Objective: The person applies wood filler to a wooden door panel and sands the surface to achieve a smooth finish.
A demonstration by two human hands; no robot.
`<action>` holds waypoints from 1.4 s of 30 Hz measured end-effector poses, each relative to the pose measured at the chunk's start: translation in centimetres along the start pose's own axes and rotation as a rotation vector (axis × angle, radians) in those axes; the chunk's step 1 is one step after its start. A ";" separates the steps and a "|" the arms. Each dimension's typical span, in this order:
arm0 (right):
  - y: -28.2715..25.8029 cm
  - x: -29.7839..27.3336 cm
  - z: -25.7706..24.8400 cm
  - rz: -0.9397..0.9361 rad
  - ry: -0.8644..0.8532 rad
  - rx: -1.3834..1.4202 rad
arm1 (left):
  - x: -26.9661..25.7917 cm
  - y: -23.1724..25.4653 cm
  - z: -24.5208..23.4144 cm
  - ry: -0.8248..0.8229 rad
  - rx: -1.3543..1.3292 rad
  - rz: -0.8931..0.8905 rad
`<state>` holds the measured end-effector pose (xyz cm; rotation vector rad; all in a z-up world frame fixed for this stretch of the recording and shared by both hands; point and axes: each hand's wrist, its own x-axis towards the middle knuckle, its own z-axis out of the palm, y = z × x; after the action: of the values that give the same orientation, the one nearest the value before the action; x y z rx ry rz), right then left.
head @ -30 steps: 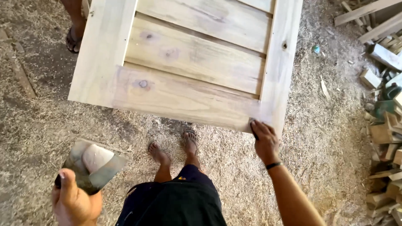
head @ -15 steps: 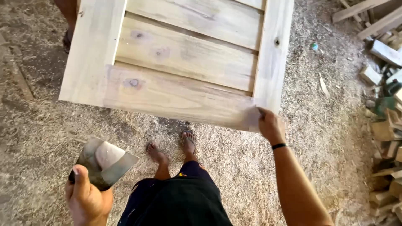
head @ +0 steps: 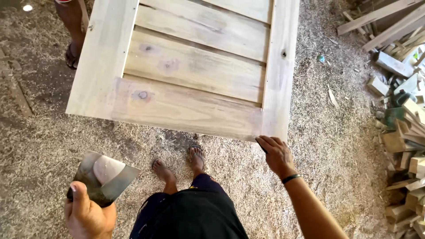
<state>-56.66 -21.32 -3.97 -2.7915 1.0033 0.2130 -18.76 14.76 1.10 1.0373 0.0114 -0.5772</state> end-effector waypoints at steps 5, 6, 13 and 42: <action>-1.5 -2.0 1.7 0.043 0.111 0.028 | 0.4 -0.4 -2.0 0.087 0.040 0.020; -0.8 -2.9 1.6 0.035 0.096 0.027 | 0.6 -1.1 -2.1 0.106 0.043 0.026; 5.1 0.4 1.7 0.543 -0.117 0.155 | 0.9 1.8 1.0 -0.026 0.054 -0.029; 5.3 -10.4 -4.4 0.780 0.057 2.526 | -13.1 -16.5 33.1 -1.097 0.823 1.194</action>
<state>-67.68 -19.80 1.70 -0.1216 0.8772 -0.6072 -46.00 -12.48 8.64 1.1471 -1.8103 0.0675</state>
